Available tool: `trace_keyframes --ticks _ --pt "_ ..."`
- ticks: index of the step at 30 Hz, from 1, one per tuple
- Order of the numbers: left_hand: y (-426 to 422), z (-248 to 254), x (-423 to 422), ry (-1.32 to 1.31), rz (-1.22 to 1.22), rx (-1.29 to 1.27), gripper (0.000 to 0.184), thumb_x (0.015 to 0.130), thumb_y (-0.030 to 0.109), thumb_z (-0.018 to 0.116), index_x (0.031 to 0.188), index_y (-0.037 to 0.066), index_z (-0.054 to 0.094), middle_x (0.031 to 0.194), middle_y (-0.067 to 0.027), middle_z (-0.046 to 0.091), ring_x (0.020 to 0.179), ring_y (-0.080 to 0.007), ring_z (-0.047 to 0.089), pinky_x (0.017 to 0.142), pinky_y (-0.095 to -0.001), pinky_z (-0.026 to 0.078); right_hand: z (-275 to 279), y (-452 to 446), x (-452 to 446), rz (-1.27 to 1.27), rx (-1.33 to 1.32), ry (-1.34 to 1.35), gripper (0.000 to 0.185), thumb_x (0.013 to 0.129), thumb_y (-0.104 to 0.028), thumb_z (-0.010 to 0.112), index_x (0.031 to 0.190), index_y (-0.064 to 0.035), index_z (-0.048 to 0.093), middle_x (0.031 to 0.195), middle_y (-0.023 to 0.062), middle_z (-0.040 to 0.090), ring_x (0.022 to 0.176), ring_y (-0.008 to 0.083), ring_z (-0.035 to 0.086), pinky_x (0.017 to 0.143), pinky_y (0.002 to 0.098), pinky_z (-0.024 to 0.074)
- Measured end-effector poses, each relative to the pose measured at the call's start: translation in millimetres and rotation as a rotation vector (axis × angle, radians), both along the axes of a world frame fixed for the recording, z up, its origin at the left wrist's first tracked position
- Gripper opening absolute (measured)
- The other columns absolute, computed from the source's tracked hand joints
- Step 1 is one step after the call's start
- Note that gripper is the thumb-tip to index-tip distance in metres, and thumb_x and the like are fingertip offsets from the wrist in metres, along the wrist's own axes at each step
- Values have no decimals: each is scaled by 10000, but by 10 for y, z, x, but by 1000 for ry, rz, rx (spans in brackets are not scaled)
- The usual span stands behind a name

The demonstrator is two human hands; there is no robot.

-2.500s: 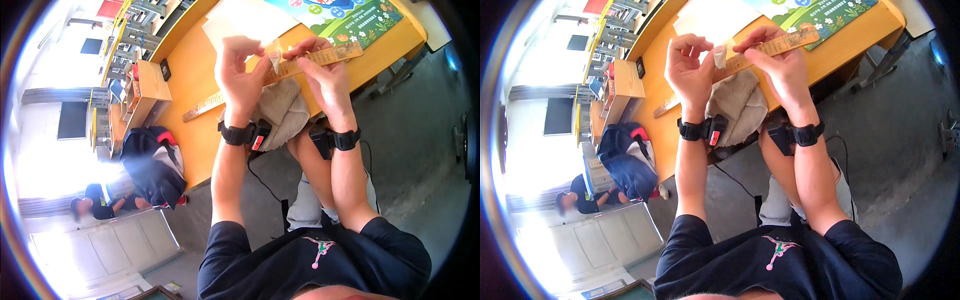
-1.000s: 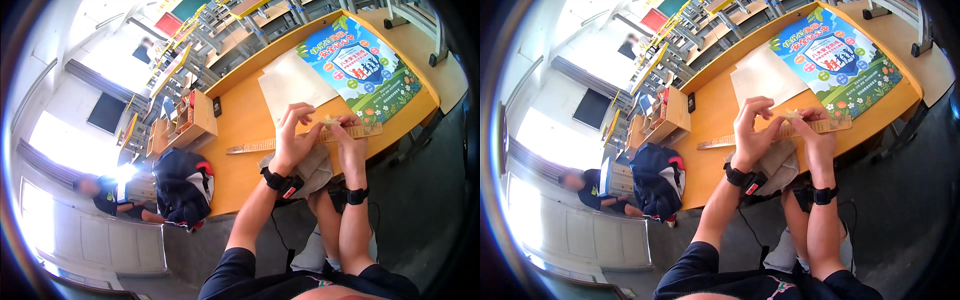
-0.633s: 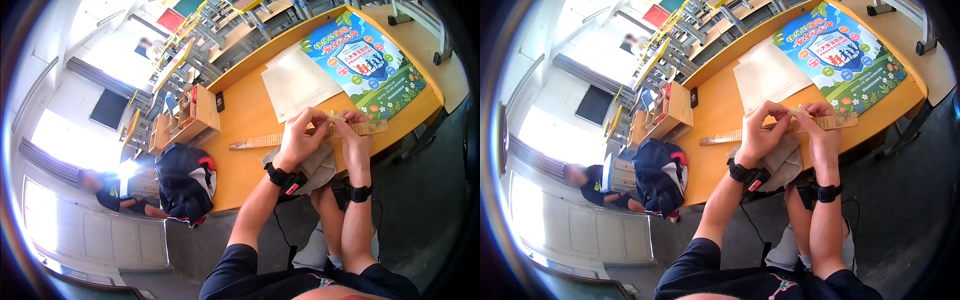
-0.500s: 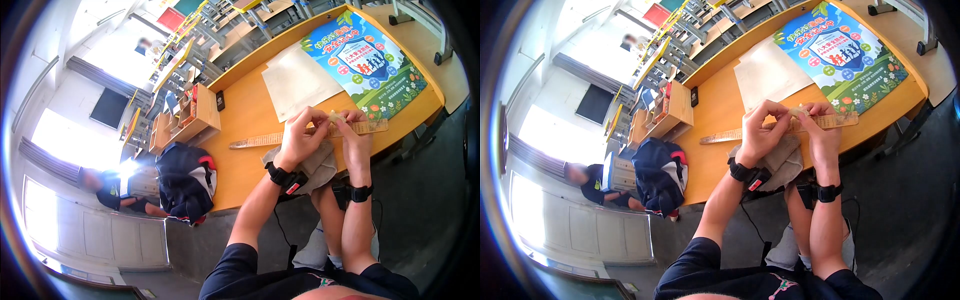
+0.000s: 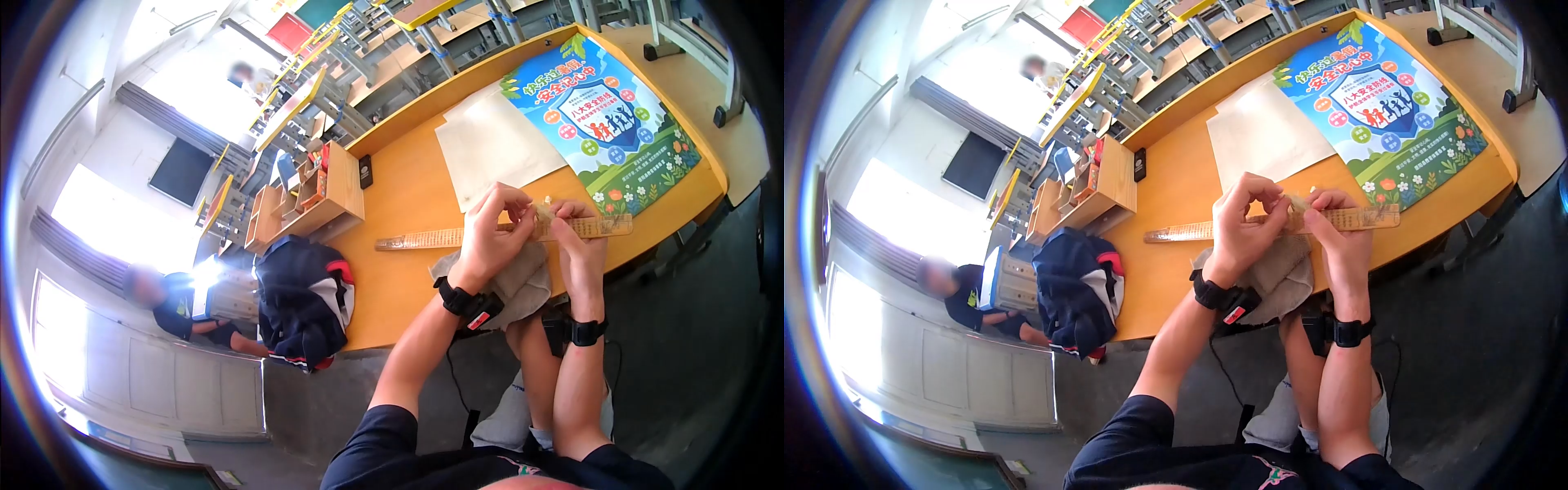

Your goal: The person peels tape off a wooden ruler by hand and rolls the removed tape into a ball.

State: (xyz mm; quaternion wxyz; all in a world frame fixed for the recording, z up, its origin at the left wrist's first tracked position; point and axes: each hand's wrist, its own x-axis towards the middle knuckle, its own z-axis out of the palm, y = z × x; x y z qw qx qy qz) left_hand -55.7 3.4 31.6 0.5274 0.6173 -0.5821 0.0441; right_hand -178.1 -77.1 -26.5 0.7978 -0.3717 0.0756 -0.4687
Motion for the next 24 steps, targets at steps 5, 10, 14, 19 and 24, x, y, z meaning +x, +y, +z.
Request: trace_keyframes --ticks 5,10,14,19,24 --pt "16 -54 23 24 -10 -1 206 793 -74 728 948 7 619 873 -72 658 763 -119 634 695 -240 519 -67 -11 33 8 39 -11 181 866 51 689 1008 -27 609 1082 61 590 1044 143 558 953 289 443" --pt "20 25 2 -59 -134 -1 135 818 -62 721 917 -8 647 936 -99 710 863 -165 692 779 -274 554 -33 11 43 -50 49 29 268 856 46 718 1074 -27 580 1077 51 597 971 130 585 900 267 487" --pt "30 16 -54 71 -134 33 109 826 -62 707 909 -7 662 958 -110 723 870 -189 702 777 -288 559 -85 -3 55 -40 72 -4 278 843 37 744 1063 -32 589 1064 41 605 955 125 588 888 264 489" --pt "11 47 -48 47 -166 43 161 813 -62 716 958 -2 681 967 -108 718 842 -193 701 748 -298 558 -83 1 49 -58 65 -9 281 831 22 765 1059 -36 611 1032 26 614 950 116 582 883 252 482" --pt "5 15 -35 35 -165 39 167 801 -54 734 951 11 704 968 -94 690 812 -191 670 720 -288 548 -47 3 15 -23 55 13 262 849 4 755 1067 -32 614 1026 25 615 944 113 581 869 247 477"
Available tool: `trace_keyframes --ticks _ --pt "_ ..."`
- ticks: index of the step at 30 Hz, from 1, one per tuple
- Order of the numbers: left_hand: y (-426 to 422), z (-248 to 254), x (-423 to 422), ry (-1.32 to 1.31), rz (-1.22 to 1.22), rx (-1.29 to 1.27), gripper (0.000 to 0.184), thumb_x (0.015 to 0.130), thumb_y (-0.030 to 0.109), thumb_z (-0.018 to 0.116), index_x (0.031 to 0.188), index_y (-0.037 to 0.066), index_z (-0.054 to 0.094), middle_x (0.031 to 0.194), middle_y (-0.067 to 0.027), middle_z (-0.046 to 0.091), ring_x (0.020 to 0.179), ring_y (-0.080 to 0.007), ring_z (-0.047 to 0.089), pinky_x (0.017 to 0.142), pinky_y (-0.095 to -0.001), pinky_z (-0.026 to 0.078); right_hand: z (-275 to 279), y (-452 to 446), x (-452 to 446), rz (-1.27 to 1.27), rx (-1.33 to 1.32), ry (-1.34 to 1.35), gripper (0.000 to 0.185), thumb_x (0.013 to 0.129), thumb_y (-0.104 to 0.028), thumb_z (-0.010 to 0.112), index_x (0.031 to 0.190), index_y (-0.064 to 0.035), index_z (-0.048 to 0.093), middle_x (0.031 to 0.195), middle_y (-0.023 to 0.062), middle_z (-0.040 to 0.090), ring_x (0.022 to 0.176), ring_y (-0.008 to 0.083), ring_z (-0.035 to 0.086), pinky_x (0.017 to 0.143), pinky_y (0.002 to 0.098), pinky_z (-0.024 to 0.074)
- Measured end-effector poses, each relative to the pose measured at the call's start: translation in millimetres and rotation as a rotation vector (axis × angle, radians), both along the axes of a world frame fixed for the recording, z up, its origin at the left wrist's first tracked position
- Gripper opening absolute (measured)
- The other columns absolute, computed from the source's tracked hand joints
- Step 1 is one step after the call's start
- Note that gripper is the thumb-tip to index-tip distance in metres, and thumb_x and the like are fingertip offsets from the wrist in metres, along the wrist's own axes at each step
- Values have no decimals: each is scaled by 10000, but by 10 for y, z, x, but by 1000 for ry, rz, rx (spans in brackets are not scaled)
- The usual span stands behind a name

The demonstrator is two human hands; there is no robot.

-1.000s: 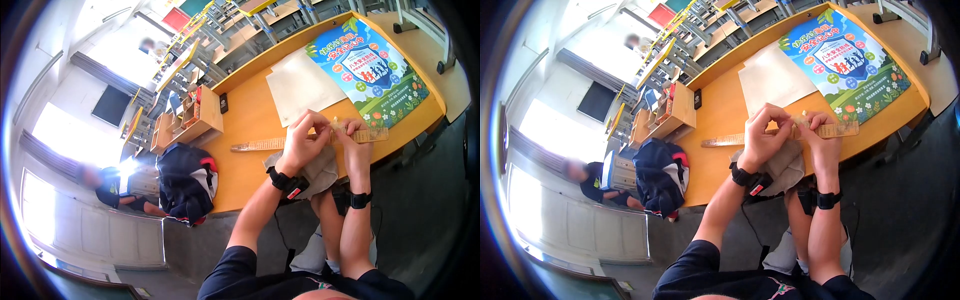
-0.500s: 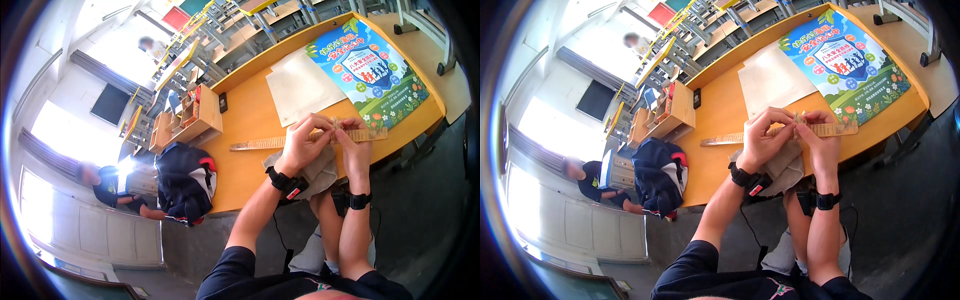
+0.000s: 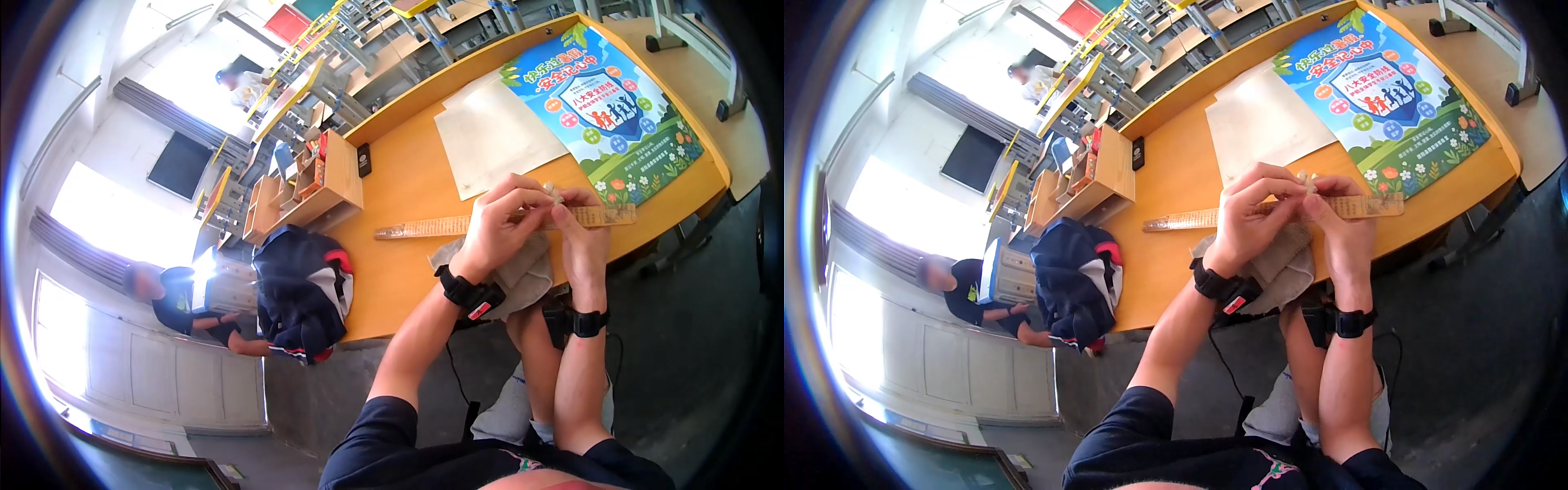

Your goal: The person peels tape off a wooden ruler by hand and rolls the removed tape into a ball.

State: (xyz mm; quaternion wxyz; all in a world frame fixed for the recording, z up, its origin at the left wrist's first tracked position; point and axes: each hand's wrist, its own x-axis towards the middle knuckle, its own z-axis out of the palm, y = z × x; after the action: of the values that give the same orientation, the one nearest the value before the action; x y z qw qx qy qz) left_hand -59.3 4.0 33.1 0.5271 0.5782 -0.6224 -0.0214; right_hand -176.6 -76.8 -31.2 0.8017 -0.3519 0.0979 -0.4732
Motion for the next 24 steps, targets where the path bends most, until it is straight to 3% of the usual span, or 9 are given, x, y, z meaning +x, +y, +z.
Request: trace_keyframes --ticks 5,7,10,13,20,24 --pt "-3 -23 -14 7 18 -18 173 788 -56 739 939 27 737 1016 -86 652 880 -196 649 712 -284 542 5 -6 10 21 50 -59 202 888 -15 719 1061 -34 616 1019 21 616 944 109 581 868 243 468" --pt "-8 -52 32 -147 36 -57 206 778 -57 739 957 45 750 1077 -92 628 947 -207 635 736 -307 545 13 -12 7 36 83 -92 181 902 -11 698 1062 -38 618 1020 23 619 955 108 581 883 247 462" --pt "-17 -65 33 -156 20 -47 231 767 -52 744 971 58 754 1113 -99 613 988 -223 628 784 -326 540 -13 -17 12 35 88 -69 179 905 4 686 1064 -42 617 1028 27 622 974 108 583 891 251 457" --pt "-1 -70 -15 14 3 -6 217 764 -44 750 962 44 734 1104 -109 616 991 -233 633 818 -344 535 -48 -38 10 58 83 -85 174 904 24 673 1055 -40 613 1058 48 633 1005 125 590 907 260 462" --pt "-21 15 -54 -36 95 -89 211 772 -52 749 946 24 659 1060 -125 631 964 -234 648 775 -319 545 -9 -24 0 50 64 -65 199 895 63 653 1061 -32 597 1116 92 640 1048 162 600 949 280 469" --pt "4 -65 31 49 1 30 211 795 -19 759 967 50 659 1122 -121 630 973 -257 641 851 -342 545 -108 -49 44 9 0 -67 235 889 77 646 1087 -32 582 1180 120 628 1083 178 593 970 304 466"
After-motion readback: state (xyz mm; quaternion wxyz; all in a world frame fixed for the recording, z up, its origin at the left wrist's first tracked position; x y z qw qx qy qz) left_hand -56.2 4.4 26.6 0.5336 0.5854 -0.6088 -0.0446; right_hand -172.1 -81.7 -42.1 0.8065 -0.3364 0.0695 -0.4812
